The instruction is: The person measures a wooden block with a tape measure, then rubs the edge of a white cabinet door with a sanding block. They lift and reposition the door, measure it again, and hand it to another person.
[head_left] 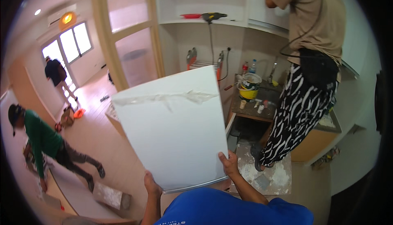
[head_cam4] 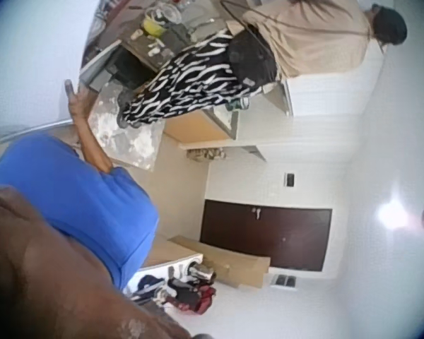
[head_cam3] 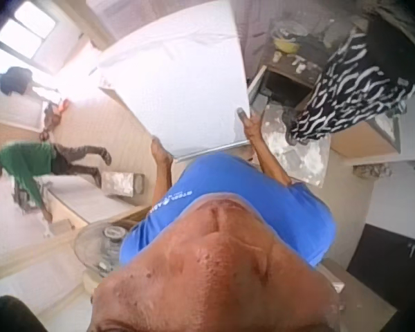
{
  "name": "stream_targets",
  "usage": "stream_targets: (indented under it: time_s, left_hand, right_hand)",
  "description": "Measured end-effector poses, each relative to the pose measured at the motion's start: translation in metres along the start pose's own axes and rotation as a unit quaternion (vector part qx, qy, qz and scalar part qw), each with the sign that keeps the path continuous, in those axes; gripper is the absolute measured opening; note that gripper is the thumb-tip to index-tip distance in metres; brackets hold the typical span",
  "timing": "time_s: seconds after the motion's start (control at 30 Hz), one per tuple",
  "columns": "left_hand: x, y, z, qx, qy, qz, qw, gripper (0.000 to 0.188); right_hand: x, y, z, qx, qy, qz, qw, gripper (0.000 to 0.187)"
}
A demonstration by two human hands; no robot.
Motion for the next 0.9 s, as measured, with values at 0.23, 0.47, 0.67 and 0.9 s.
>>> stream_targets:
  time_s: [0.23,0.47,0.67,0.9]
  left_hand:
    - [-0.014,-0.006,-0.003,0.007,-0.012,-0.025,1.0,0.065]
    - [-0.011,-0.021,0.02,0.046,-0.033,-0.029,0.998,0.068]
    - [-0.022,-0.04,0.019,0.068,-0.044,0.031,0.996,0.066]
    - [-0.055,-0.064,-0.004,0.057,-0.073,0.094,0.991,0.055]
  right_hand:
    - [0.019,-0.019,-0.049,0.014,-0.067,-0.015,0.998,0.041]
    - [0.033,-0.014,-0.027,-0.056,-0.084,-0.041,0.994,0.036]
    - [0.044,-0.017,-0.043,-0.083,-0.102,-0.077,0.988,0.036]
    - [0.059,-0.017,-0.079,-0.118,-0.174,-0.124,0.97,0.034]
Point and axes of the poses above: each hand's wrist, its own y-axis towards the middle knuckle, its own x-axis out of the palm, z = x × y, the point moved 5 cm from there along y, towards the middle knuckle, and after that the axes turned 13 degrees about -z, right-handed, at the moved point
